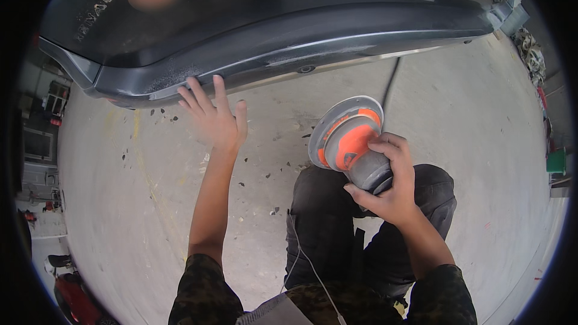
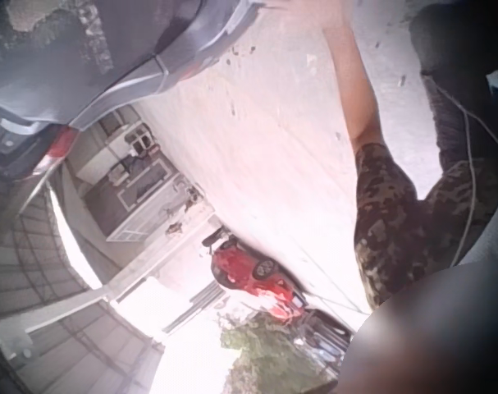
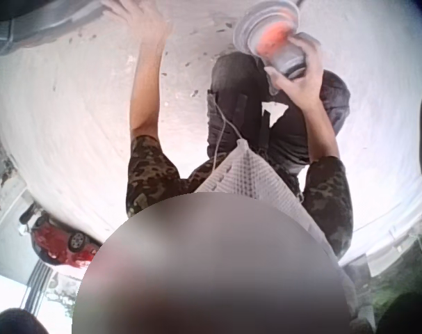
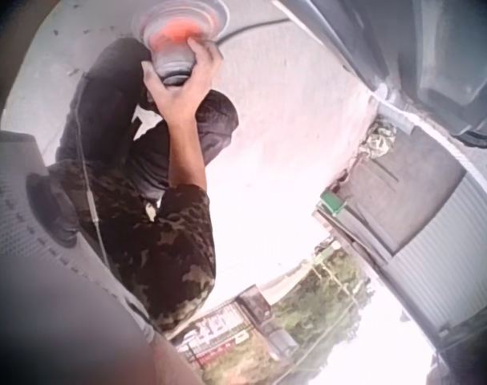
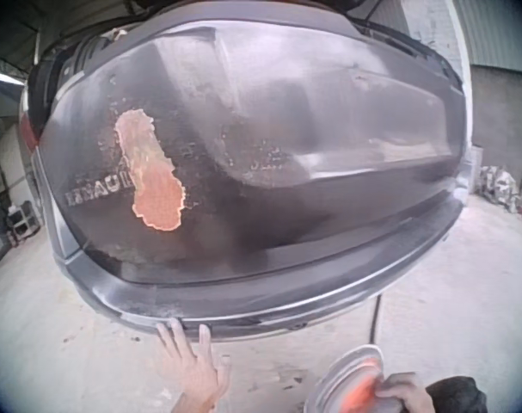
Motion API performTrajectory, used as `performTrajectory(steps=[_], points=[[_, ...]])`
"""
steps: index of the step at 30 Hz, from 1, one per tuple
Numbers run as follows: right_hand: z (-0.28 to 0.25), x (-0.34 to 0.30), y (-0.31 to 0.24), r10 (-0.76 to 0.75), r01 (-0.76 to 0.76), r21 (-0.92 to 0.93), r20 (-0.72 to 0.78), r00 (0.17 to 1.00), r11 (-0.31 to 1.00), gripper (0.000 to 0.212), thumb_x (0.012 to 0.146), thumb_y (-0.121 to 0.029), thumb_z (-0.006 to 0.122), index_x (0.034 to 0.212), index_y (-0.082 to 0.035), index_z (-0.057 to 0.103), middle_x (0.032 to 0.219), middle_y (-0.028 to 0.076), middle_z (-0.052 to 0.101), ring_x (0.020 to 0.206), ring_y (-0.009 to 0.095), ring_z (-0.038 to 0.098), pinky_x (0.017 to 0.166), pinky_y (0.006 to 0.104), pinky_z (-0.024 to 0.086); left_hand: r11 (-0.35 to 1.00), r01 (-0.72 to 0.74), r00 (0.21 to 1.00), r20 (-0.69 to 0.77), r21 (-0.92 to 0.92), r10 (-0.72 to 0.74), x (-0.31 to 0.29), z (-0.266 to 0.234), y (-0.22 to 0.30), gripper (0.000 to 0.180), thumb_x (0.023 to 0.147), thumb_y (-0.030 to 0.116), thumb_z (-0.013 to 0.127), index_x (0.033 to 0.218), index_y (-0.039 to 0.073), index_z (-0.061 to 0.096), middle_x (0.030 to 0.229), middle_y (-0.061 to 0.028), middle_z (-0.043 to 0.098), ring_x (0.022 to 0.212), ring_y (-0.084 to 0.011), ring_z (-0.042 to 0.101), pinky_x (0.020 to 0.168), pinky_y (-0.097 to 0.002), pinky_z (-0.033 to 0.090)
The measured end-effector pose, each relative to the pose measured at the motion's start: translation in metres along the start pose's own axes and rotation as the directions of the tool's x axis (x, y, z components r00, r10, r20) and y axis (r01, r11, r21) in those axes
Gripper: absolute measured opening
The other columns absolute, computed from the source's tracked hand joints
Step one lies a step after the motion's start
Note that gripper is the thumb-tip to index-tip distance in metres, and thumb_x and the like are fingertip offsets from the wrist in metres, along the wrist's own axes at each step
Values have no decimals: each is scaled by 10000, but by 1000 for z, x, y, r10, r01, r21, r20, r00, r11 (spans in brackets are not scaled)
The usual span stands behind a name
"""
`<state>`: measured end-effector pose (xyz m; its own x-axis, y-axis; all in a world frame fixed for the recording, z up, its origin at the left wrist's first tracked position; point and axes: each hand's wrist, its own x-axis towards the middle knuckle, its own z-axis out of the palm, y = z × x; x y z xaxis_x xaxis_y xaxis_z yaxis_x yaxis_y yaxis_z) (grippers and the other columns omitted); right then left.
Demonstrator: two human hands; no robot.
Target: The person uses an orbital sander to sand the rear bumper and side panels of a grey car. They kneel to reach the lower bumper, then stand to work on the side, and briefly change the sanding disc before continuing.
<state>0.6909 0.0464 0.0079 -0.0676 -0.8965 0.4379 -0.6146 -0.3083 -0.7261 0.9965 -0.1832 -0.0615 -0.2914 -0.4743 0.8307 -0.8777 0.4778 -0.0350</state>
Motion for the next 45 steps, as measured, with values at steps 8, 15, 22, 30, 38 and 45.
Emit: performTrajectory(steps=[8, 15, 22, 30, 38, 45], points=[[-2, 6, -9, -44, 44, 32, 15, 999, 999, 761, 612, -188, 963, 1279, -55, 623, 1244, 187, 574, 1113, 350, 643, 922, 435, 542, 988, -18, 987, 156, -155, 42, 63, -12, 44, 793, 922, 405, 713, 1559, 3, 464, 1633, -176, 453, 1536, -351, 381, 1234, -644, 192], [-19, -2, 5, -151, 152, 48, -25, 988, 987, 831, 569, -215, 985, 1287, -39, 605, 1233, 206, 579, 1098, 333, 652, 921, 444, 539, 953, -193, 954, 183, -235, 238, 90, 1, 94, 804, 877, 386, 770, 1540, 32, 487, 1622, -166, 455, 1502, -343, 416, 1185, -584, 287], [-55, -9, 14, 70, 45, 205, -521, 850, 978, 1093, 668, -508, 969, 1483, -26, 422, 1377, 210, 526, 1234, 332, 572, 1039, 487, 500, 664, -196, 851, 211, -721, 480, 120, 20, 173, 676, 859, 315, 792, 1462, 92, 587, 1404, -135, 639, 1345, -295, 568, 1133, -463, 401], [-82, -9, 34, 498, -164, 543, -553, 668, 824, 1007, 841, -454, 807, 1587, 5, 309, 1494, 219, 498, 1126, 329, 666, 862, 461, 616, 415, 446, 628, 608, -793, 486, -26, 49, 172, 417, 1014, 339, 662, 1369, 120, 656, 1213, -139, 742, 1160, -356, 688, 988, -461, 553], [-77, -2, 49, 387, -169, 407, -543, 745, 898, 1041, 738, -529, 904, 1499, -9, 422, 1459, 208, 522, 1327, 349, 551, 1111, 495, 472, 656, 728, 152, 980, -197, 125, -158, 4, 152, 609, 1031, 462, 627, 1455, 29, 578, 1418, -237, 633, 1373, -416, 563, 1099, -481, 481], [-74, 4, 63, 370, -207, 361, -474, 799, 909, 987, 736, -541, 910, 1449, -17, 472, 1410, 205, 559, 1321, 343, 557, 1102, 497, 463, 809, 79, 912, 369, -583, 177, -8, -52, 99, 526, 924, 311, 731, 1388, 74, 662, 1481, -181, 626, 1441, -348, 527, 1213, -543, 334]])
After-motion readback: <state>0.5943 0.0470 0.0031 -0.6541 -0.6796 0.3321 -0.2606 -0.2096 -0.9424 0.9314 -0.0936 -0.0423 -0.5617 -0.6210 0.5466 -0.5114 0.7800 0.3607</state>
